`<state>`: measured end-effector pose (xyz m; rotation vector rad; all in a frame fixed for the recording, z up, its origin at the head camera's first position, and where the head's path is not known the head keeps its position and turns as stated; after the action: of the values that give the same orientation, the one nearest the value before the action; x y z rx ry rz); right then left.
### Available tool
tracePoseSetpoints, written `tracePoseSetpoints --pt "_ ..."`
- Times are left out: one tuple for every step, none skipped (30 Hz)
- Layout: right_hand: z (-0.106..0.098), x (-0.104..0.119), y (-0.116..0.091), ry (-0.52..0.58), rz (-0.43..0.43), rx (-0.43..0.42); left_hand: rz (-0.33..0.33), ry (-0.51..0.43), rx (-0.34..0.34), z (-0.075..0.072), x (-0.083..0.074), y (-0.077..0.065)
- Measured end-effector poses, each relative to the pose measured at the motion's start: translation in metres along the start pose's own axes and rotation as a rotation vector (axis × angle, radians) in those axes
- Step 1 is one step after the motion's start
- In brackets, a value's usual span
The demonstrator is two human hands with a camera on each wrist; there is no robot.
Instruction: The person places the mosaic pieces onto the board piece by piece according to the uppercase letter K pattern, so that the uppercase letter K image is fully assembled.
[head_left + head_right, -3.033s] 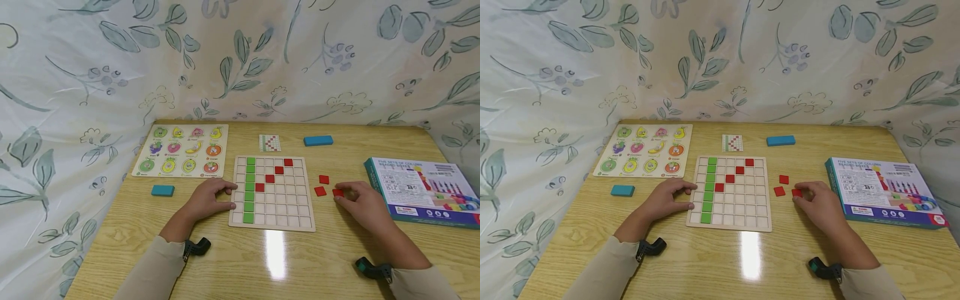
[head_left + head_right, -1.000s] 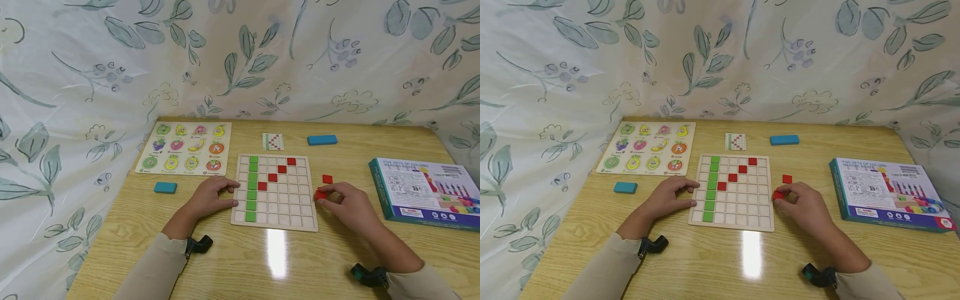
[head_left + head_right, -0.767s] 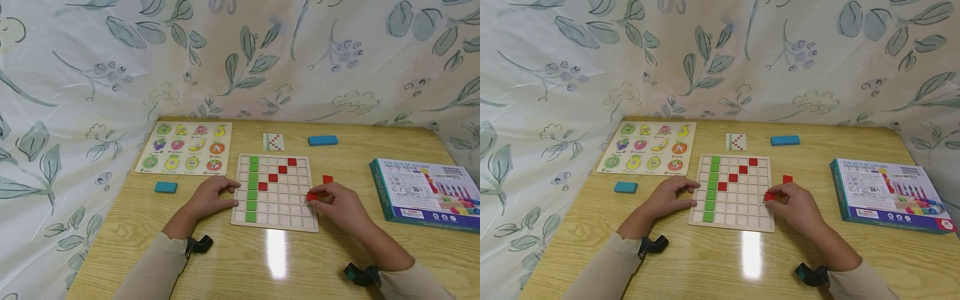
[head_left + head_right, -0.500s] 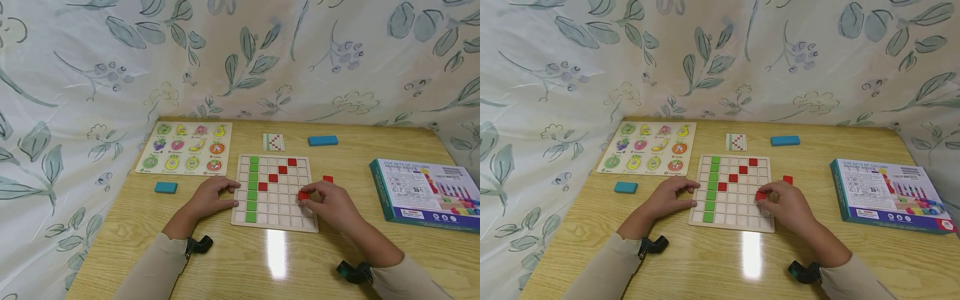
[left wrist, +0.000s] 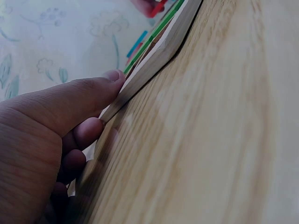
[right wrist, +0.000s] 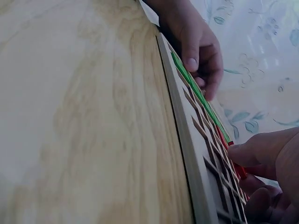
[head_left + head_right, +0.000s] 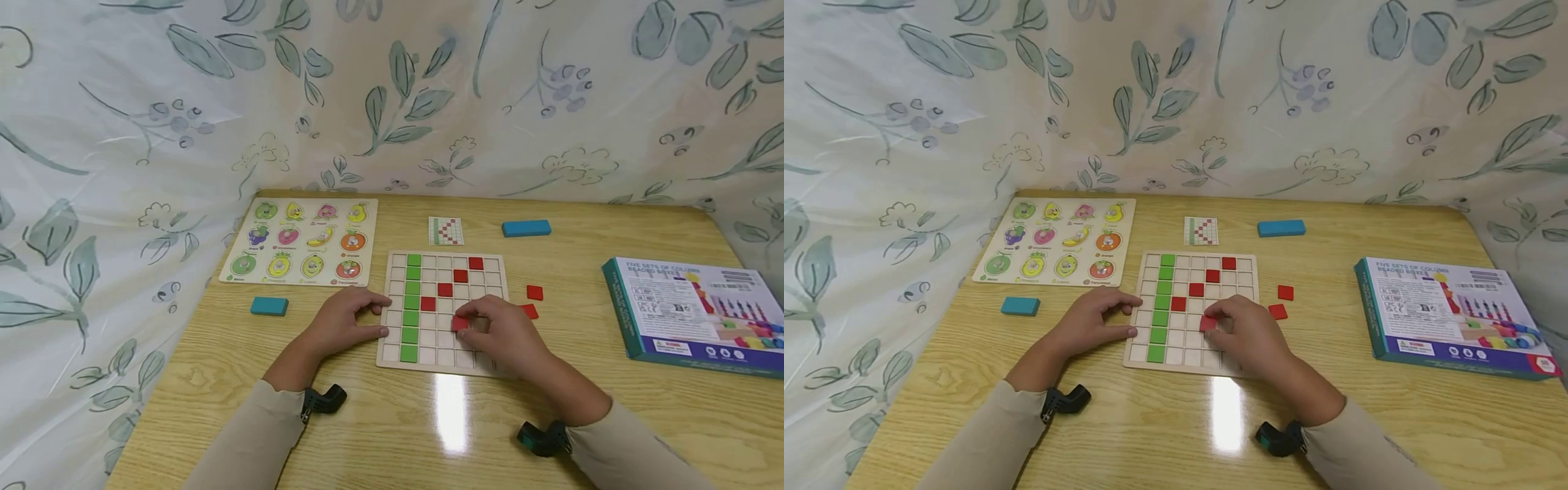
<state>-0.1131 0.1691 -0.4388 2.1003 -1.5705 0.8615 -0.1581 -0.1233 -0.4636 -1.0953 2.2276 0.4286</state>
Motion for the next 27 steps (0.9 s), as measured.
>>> tracePoseSetpoints --pt "0.002 0.002 0.001 -0.006 -0.004 0.002 -0.001 0.001 -0.001 0.0 0.0 0.0" --pt "0.003 0.004 0.003 -0.009 -0.006 0.004 -0.002 0.001 -0.001 0.0 0.0 0.0" --pt "0.005 0.006 0.004 -0.013 -0.008 0.006 -0.002 0.0 -0.001 -0.001 -0.001 0.0" --pt "0.006 0.007 0.005 -0.014 -0.01 0.008 -0.004 0.0 0.0 -0.001 -0.001 0.0" --pt "0.007 0.009 0.007 -0.017 -0.015 0.009 -0.005 -0.002 0.001 -0.001 -0.001 0.0" --pt "0.008 0.01 0.008 -0.02 -0.02 0.011 -0.006 -0.003 0.002 -0.001 -0.001 0.0" --pt "0.01 0.011 0.009 -0.023 -0.025 0.013 -0.008 -0.004 0.003 -0.001 -0.001 0.0" --pt "0.01 0.012 0.011 -0.025 -0.032 0.014 -0.01 -0.004 0.004 0.0 -0.001 0.0" --pt "0.011 0.012 0.012 -0.027 -0.036 0.015 -0.011 -0.004 0.004 0.0 -0.001 0.0" --pt "0.012 0.013 0.013 -0.031 -0.041 0.016 -0.012 -0.003 0.004 0.0 -0.001 0.0" --pt "0.013 0.014 0.014 -0.036 -0.047 0.016 -0.013 -0.003 0.004 0.0 -0.001 0.0" --pt "0.013 0.014 0.015 -0.038 -0.048 0.015 -0.014 -0.002 0.004 0.0 -0.001 0.0" --pt "0.013 0.015 0.015 -0.04 -0.049 0.014 -0.014 -0.002 0.004 0.0 0.0 0.0" --pt "0.014 0.016 0.016 -0.044 -0.047 0.015 -0.014 -0.001 0.004 0.0 0.0 0.0" --pt "0.015 0.016 0.016 -0.048 -0.044 0.017 -0.013 -0.002 0.004 0.0 0.0 0.0" --pt "0.015 0.016 0.016 -0.051 -0.042 0.019 -0.01 -0.002 0.004 0.0 0.0 0.0" --pt "0.015 0.017 0.016 -0.054 -0.041 0.02 -0.009 -0.002 0.005 0.0 0.0 0.0" --pt "0.015 0.016 0.017 -0.056 -0.036 0.021 -0.008 -0.001 0.005 0.0 0.0 0.0" --pt "0.016 0.016 0.017 -0.062 -0.034 0.022 -0.006 0.0 0.005 0.0 0.0 0.0" --pt "0.016 0.016 0.017 -0.066 -0.032 0.022 -0.005 0.002 0.006 0.0 0.0 0.0" --pt "0.017 0.016 0.017 -0.07 -0.034 0.02 -0.005 0.002 0.006 0.0 0.0 0.0" --pt "0.017 0.017 0.017 -0.071 -0.036 0.018 -0.005 0.003 0.006 0.0 0.0 0.0" --pt "0.017 0.017 0.017 -0.073 -0.037 0.016 -0.006 0.004 0.005 0.0 0.0 0.0" --pt "0.017 0.017 0.018 -0.074 -0.037 0.015 -0.005 0.004 0.005 0.0 0.0 0.0" --pt "0.017 0.017 0.018 -0.075 -0.037 0.016 -0.005 0.003 0.004 0.0 0.0 0.0" --pt "0.017 0.017 0.017 -0.072 -0.037 0.017 -0.004 0.0 0.003 0.0 0.0 0.0" --pt "0.017 0.017 0.017 -0.069 -0.036 0.017 -0.003 -0.001 0.003 0.0 -0.001 0.0"
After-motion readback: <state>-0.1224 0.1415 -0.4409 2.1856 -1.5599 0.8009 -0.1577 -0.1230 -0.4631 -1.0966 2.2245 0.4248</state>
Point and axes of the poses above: each hand's wrist, its own y-axis towards the middle knuckle, its own z-axis out of the palm, x = y × z, the point moved 5 cm from there along y, towards the middle knuckle, and after that the axes turned 6 degrees about x, right-handed, at the moved point
